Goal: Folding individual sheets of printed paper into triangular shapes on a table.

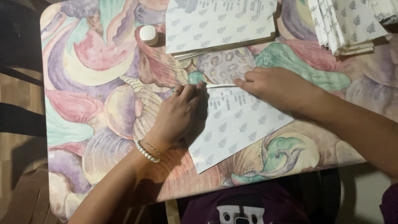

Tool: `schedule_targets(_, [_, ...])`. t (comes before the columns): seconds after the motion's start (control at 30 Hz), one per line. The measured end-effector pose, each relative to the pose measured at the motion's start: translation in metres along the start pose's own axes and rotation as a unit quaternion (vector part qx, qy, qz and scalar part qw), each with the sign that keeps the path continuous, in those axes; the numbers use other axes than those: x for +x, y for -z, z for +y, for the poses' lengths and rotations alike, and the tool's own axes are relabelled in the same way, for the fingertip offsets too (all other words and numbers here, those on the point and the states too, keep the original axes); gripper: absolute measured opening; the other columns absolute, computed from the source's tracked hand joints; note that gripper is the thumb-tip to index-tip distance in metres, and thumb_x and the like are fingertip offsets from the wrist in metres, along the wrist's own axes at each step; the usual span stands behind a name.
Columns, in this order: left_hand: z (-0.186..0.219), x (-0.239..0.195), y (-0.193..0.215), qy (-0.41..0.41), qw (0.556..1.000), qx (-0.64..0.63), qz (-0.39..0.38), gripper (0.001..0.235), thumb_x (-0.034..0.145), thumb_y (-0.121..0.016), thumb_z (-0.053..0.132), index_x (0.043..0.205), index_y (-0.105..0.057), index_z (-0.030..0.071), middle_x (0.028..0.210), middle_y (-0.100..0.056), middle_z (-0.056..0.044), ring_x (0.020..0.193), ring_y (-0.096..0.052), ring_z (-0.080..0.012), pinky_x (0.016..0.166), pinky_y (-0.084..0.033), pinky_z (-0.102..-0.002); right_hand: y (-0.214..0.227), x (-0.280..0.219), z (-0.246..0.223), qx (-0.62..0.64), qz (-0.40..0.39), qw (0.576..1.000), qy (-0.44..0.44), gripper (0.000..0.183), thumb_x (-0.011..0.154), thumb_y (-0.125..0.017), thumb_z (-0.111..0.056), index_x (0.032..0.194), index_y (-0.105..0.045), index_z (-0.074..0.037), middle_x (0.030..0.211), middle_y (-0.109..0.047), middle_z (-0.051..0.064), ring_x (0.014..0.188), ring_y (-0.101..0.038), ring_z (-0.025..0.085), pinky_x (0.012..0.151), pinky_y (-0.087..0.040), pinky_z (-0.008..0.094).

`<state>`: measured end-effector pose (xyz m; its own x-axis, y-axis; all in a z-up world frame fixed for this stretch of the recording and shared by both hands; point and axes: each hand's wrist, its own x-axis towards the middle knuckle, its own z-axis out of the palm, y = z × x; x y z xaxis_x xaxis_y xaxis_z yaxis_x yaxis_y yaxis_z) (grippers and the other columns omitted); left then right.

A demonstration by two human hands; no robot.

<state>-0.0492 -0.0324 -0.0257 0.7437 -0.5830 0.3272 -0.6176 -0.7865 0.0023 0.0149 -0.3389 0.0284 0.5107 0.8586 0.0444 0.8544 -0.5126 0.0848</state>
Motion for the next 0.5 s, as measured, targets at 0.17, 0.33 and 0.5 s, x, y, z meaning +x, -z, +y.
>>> schedule_targets(0.17, [-0.002,-0.001,0.005,-0.003,1.0,-0.023,-0.019,0.033,0.097,-0.042,0.014,0.11,-0.07,0.002,0.103,-0.053,-0.013,0.095,-0.058,-0.0367,0.051,-0.059,-0.039,0.01,0.012,-0.013,-0.057,-0.02,0.997,0.04,0.05,0.091,-0.06,-0.008,0.14,-0.057,-0.017,0.09,-0.066,0.004,0.084,-0.066,0.022,0.066,-0.06,0.032])
schedule_targets(0.33, [0.002,0.005,0.021,-0.013,0.999,-0.022,-0.023,0.031,0.098,-0.042,0.013,0.107,-0.07,0.002,0.105,-0.053,-0.014,0.099,-0.057,-0.0368,0.051,-0.059,-0.038,0.012,0.016,-0.012,-0.047,-0.069,0.996,0.034,0.052,0.092,-0.059,-0.005,0.143,-0.058,-0.016,0.088,-0.067,0.006,0.082,-0.066,0.022,0.068,-0.06,0.033])
schedule_targets(0.5, [0.0,0.008,0.02,-0.035,0.999,0.004,-0.02,0.034,0.098,-0.041,0.011,0.103,-0.073,0.0,0.119,-0.051,-0.016,0.117,-0.051,-0.0395,0.06,-0.062,-0.036,0.023,0.022,-0.017,-0.049,-0.105,0.993,0.018,0.056,0.092,-0.058,-0.005,0.145,-0.056,-0.019,0.087,-0.067,0.006,0.081,-0.066,0.022,0.068,-0.06,0.033])
